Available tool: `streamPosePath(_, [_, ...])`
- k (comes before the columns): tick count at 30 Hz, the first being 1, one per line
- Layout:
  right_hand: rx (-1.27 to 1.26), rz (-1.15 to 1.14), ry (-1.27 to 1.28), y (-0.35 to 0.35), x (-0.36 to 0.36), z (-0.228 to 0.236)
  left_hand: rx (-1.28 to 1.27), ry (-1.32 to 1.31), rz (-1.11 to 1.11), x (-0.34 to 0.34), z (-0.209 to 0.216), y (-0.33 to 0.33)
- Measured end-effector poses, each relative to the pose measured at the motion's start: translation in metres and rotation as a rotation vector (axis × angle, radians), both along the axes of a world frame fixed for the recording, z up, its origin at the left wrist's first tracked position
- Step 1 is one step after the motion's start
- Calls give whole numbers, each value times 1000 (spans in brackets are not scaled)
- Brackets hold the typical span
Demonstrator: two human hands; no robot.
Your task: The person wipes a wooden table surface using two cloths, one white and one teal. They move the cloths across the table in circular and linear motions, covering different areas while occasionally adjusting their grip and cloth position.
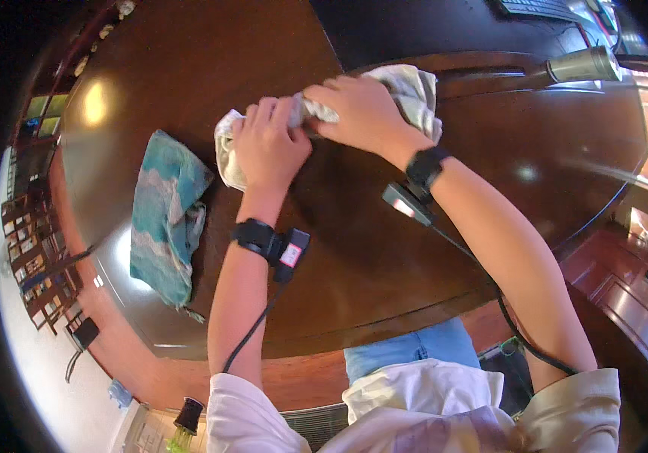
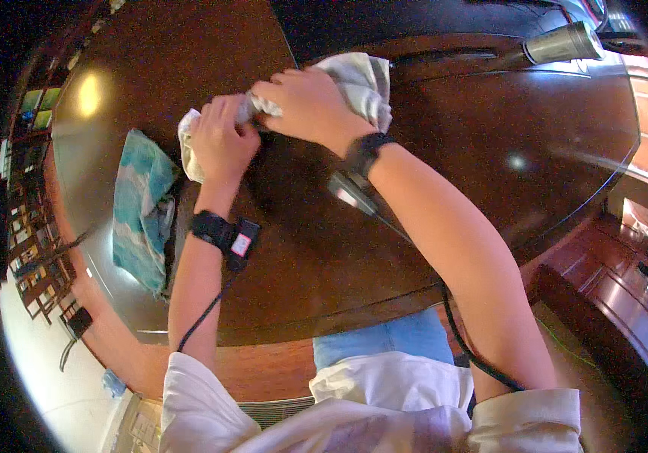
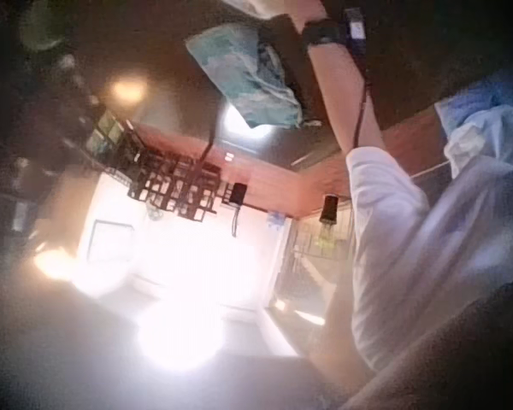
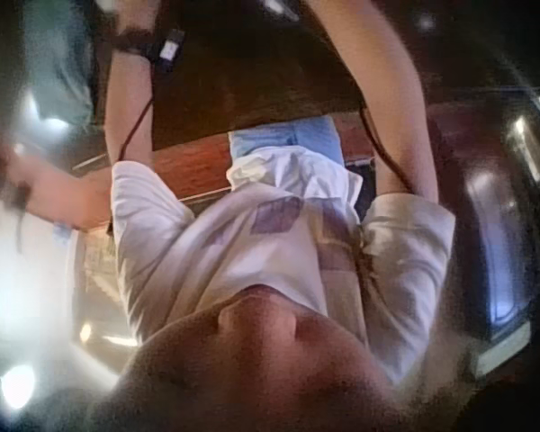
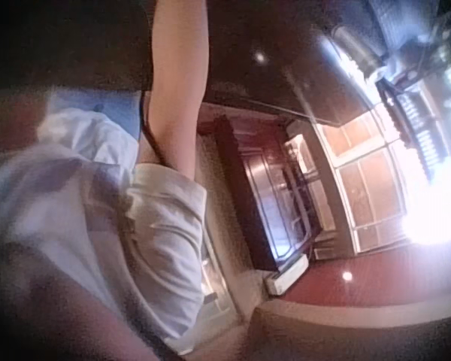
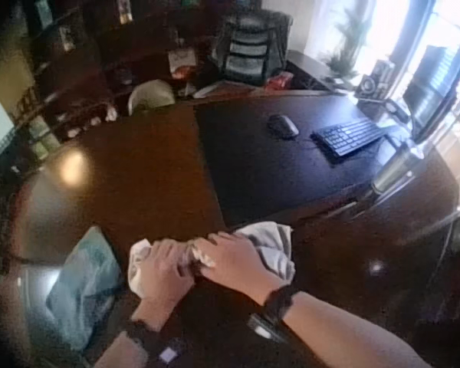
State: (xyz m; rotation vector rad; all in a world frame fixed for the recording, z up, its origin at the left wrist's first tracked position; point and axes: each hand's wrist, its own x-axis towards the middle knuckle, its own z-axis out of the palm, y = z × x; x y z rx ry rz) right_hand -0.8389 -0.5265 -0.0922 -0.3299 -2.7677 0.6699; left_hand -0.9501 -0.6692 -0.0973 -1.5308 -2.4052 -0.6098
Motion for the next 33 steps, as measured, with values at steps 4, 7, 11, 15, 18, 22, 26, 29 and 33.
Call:
streamPosePath(4, [-87,16,64,-47,76,1,97,1,-61,66,-3,-44])
streamPosePath(7, [-96,25,63,-82,137,-1,64,-36,-37,129,-2,-82])
streamPosePath(11, [-163,81,69,-137,256,7,43,-66,-3,256,3,-142])
streamPosePath(15, [-190,123,70,-166,328,-5,36,-105,49,334,-9,-178])
streamPosePath(18, [-205,139,33,-165,334,-17,24,-139,52,339,-17,-180])
streamPosePath(22, [-217,194,-53,-157,350,-9,21,-169,-104,354,-10,-175])
streamPosePath(26, [-135,211,-39,-124,345,13,-1,-219,-92,341,11,-150])
streamPosePath(29, [-3,190,63,-65,296,22,-10,-87,-41,288,30,-102])
streamPosePath(33, [220,200,219,16,193,35,61,49,45,206,54,-25])
